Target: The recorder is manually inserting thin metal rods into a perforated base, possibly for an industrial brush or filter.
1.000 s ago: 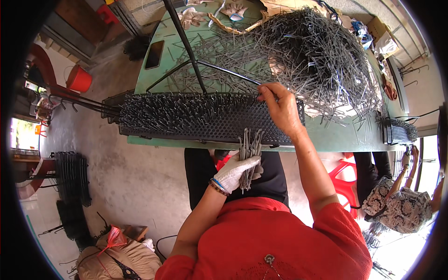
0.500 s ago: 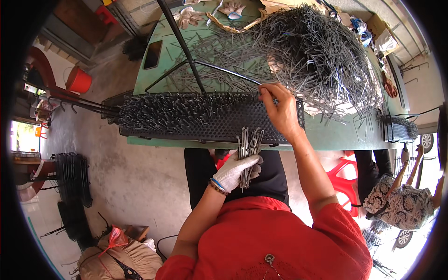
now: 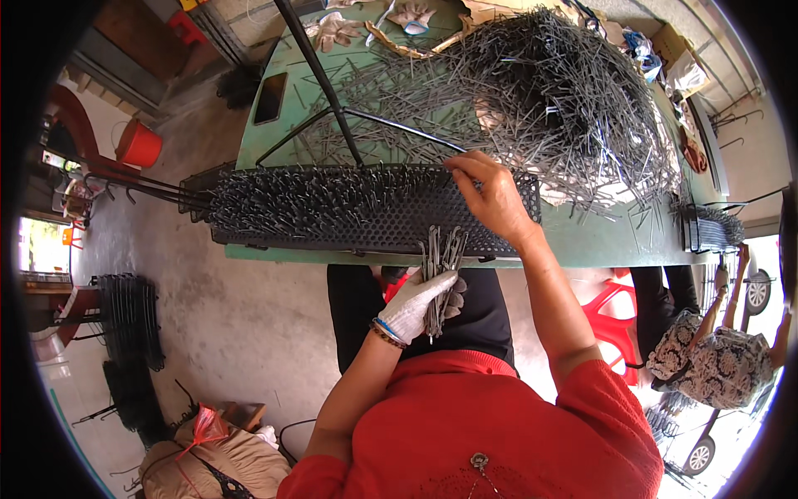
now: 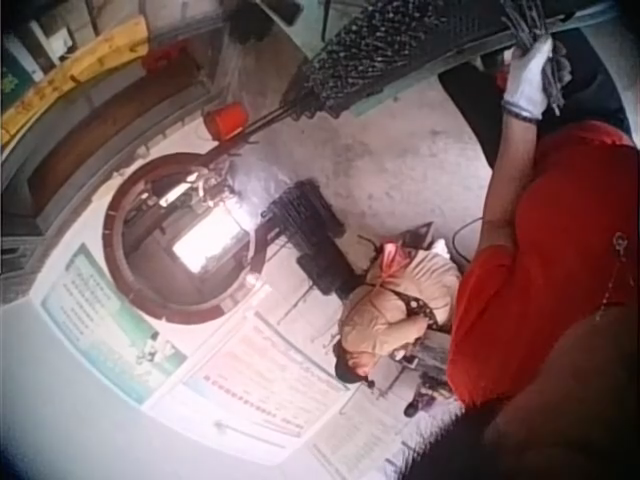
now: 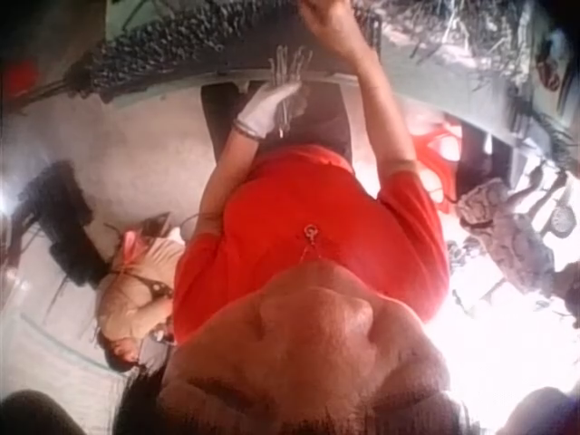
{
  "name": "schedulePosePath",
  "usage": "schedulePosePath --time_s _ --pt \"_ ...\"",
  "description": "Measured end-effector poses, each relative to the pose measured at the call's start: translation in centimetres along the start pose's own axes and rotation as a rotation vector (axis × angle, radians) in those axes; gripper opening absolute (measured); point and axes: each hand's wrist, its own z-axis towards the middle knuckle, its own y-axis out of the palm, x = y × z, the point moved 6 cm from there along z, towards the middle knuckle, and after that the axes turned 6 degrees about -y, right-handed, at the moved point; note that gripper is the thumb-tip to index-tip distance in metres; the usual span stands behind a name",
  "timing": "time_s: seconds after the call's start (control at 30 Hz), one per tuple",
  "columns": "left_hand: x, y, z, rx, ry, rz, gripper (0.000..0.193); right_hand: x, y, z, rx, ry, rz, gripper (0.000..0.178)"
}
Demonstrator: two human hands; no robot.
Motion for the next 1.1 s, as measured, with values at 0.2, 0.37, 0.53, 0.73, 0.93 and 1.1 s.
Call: schedulePosePath --time_s 0.2,0.37,0.53,0.73,0.93,1.1 --pt "-0.1 -0.1 0.1 -0.002 -0.005 0.002 0.016 -0.7 -0.3 -0.1 0.033 -0.055 -0.009 0.018" --pt "0.0 0.1 -0.2 -0.042 0.044 -0.005 0.015 -1.0 -1.6 -1.6 0.106 0.130 0.006 0.017" --pt "0.7 0.9 -0.5 -0.081 0.076 0.031 0.015 0.0 -0.2 -5.5 0.028 0.391 0.132 0.025" --pt "0.7 1.2 -0.4 -0.071 0.087 0.130 0.021 1.3 0.9 -7.2 -0.020 0.625 0.496 0.026" --pt "0.5 1.5 -0.6 -0.068 0.103 0.132 0.021 1.5 1.0 -7.9 -0.010 0.485 0.424 0.024" --pt "0.7 1.5 -0.5 -0.021 0.078 0.179 0.018 1.6 -0.2 -7.6 0.111 0.553 0.315 0.022"
